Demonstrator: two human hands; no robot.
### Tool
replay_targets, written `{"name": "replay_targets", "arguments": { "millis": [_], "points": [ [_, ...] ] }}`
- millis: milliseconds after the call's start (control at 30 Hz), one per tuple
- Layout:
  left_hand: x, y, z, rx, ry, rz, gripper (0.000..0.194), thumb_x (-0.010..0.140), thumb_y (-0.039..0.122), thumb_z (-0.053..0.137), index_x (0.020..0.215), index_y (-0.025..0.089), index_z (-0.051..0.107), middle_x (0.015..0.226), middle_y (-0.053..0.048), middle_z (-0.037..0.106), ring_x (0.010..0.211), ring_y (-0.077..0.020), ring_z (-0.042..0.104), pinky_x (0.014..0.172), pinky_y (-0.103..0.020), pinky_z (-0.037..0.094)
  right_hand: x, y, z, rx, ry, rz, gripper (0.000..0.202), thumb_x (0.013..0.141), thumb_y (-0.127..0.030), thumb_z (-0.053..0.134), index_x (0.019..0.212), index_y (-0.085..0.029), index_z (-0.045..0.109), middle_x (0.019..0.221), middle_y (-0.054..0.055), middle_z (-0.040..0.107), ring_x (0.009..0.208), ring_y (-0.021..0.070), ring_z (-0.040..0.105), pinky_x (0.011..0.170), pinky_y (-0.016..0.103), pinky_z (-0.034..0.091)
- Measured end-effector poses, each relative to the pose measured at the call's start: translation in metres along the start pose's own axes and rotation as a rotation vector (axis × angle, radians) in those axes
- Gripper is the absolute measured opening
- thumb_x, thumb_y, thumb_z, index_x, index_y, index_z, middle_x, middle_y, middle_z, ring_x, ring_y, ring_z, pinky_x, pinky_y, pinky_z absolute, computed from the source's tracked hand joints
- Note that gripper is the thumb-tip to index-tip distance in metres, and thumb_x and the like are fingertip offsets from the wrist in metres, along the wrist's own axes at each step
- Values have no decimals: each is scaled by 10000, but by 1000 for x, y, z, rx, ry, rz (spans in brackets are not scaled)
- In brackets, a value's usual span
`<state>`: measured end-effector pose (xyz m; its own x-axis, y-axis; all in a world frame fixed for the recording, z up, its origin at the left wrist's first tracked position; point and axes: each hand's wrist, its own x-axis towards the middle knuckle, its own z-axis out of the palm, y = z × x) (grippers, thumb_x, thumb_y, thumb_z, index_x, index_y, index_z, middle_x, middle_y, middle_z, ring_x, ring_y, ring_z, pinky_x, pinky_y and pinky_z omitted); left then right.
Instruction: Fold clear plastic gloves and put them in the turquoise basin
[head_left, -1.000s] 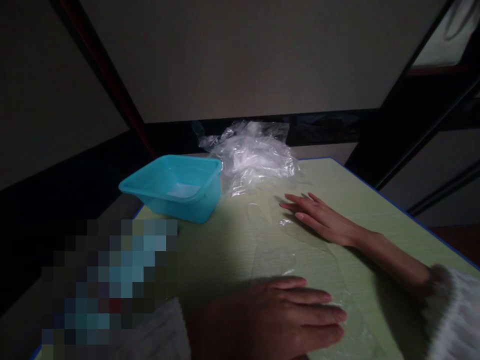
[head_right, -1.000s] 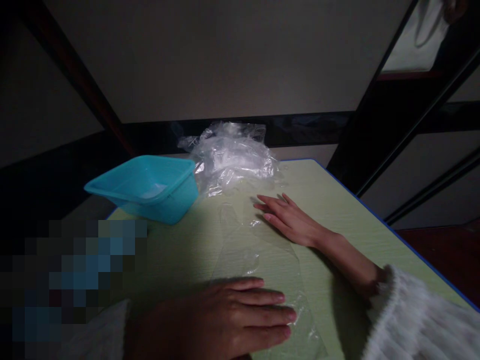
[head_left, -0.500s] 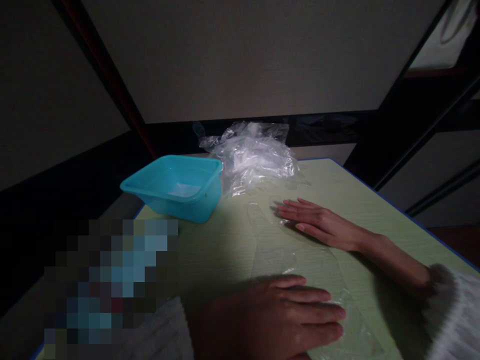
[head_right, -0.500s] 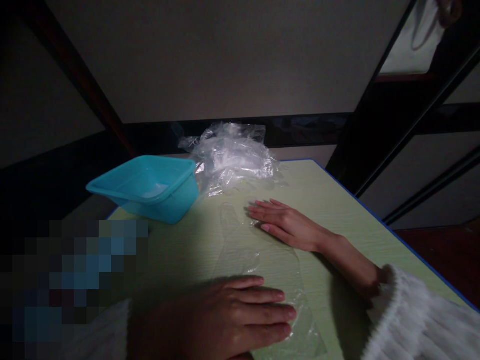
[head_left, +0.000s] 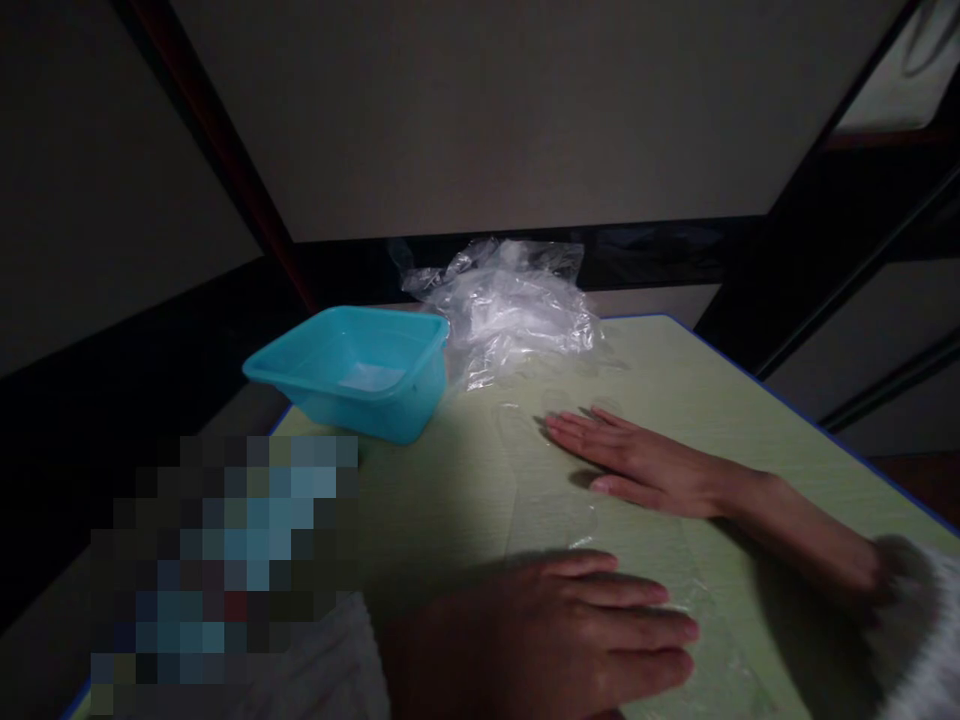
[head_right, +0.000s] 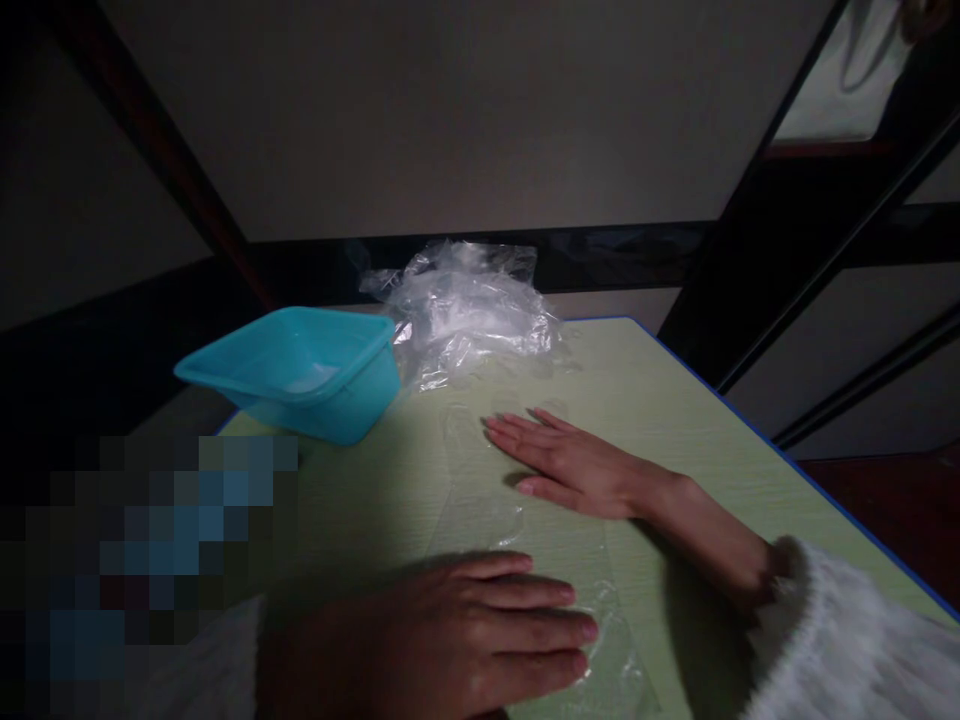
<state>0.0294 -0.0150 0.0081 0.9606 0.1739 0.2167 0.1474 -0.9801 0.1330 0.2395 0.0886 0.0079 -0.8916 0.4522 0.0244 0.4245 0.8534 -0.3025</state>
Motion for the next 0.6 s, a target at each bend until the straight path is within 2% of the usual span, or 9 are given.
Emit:
{"name": "replay_targets", "arguments": {
  "millis": [300,433,533,600],
  "points": [
    [0,0,0,-17,1,-14,341,959,303,333,1237,155,463,1382,4,449,1293,-144,355,1065,-297,262,3,-8,3,-2,-9,-40,634,935,-474,305,1451,-185,76,1502,104,176,1373,228,136,1095,533,97],
    [1,0,-6,-67,23,-16,349,964,298,326,1247,142,458,1388,-8,443,1290,-137,364,1093,-283,226,1,-4,-2,-11,106,-32,614,940,-454,306,1452,-222,60,1509,80,154,1371,232,133,1091,537,121],
    [1,-11,-14,-117,141,-163,458,934,376,371,1262,65,443,1375,-107,449,1292,-183,370,1105,-323,228,-4,3,-4,-61,152,39,587,945,-422,311,1452,-224,91,1495,91,203,1362,247,162,1082,546,163],
    [-1,-26,-17,-113,262,-409,429,929,323,355,1253,59,454,1366,-151,447,1275,-206,397,1086,-373,276,-6,8,-3,-99,164,99,573,947,-417,304,1450,-203,129,1486,111,225,1356,261,180,1073,554,191]
  ]
}}
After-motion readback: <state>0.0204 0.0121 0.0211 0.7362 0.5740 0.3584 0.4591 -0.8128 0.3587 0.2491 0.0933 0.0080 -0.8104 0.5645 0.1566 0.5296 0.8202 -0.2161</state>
